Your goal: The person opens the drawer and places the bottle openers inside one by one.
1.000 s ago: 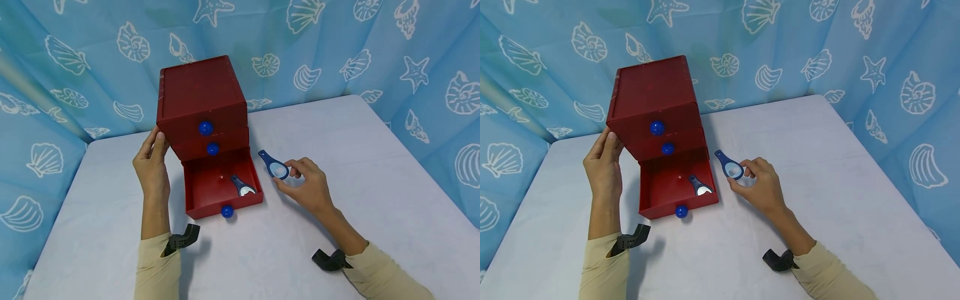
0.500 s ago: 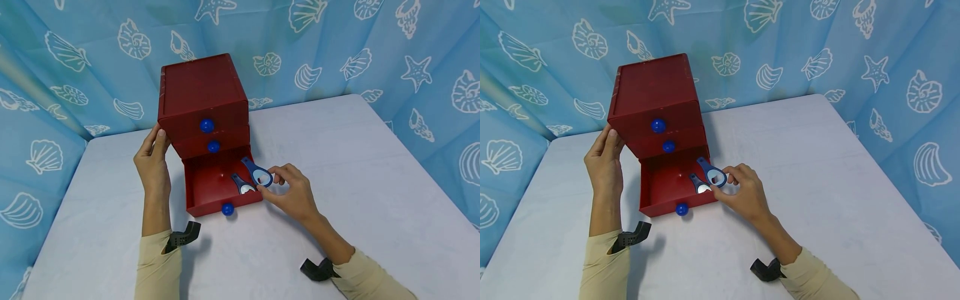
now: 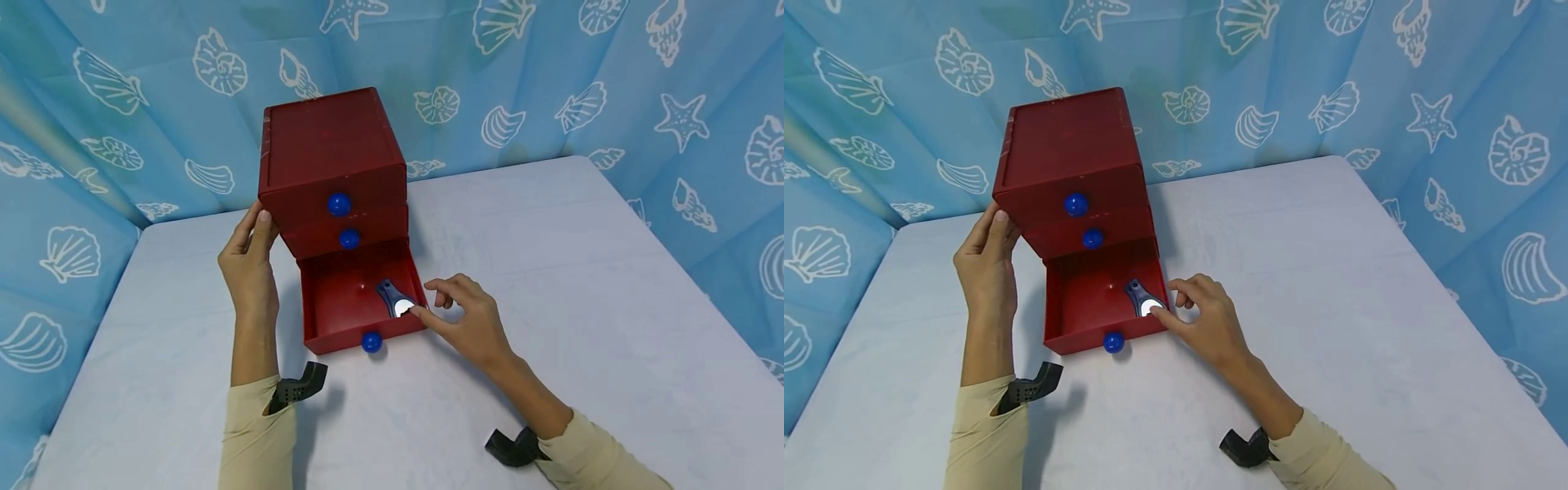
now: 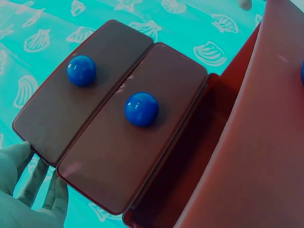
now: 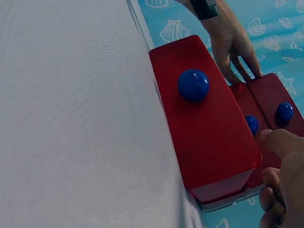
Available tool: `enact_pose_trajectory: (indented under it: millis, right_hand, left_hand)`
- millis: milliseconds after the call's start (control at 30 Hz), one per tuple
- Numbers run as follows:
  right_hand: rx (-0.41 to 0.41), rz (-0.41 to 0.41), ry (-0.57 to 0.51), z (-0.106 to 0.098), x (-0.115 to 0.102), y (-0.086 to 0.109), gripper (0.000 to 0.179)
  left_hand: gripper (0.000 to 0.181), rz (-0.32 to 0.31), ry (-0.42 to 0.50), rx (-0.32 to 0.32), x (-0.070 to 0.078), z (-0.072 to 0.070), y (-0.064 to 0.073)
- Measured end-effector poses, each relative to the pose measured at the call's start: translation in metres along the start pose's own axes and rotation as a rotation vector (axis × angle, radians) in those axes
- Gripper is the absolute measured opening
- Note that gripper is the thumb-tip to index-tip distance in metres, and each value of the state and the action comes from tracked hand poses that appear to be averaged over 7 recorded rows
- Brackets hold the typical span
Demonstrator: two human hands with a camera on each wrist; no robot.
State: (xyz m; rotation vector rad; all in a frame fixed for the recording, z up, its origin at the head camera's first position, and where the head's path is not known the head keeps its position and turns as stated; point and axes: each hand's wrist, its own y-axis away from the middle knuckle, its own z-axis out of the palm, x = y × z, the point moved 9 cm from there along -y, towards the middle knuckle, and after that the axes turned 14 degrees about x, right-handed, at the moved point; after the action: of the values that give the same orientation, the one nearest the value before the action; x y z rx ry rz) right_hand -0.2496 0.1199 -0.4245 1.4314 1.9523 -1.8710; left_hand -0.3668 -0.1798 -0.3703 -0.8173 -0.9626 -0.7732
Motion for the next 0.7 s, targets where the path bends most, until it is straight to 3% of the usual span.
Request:
enact_pose_trajectory:
  millis: [200,300,467,700]
  right_hand:
    - [0.037,-0.143,-0.083,-0.001,-0.031,0.005,0.020]
    - [-0.017,-0.198,-0.101,0.008,-0.049,0.016,0.020]
    - [-0.164,-0.110,-0.020,0.031,-0.050,0.032,0.022]
    - [-0.275,0.063,0.082,0.052,-0.037,0.044,0.020]
  left_hand:
    - [0.038,0.006,-0.003,-0.010,0.001,0.001,0.000]
    - [0.038,0.007,-0.003,-0.012,0.000,0.003,-0.001]
    - [0.039,0.013,0.003,-0.013,0.000,0.003,-0.003]
    - [0.039,0.010,0.006,-0.010,-0.001,-0.001,-0.002]
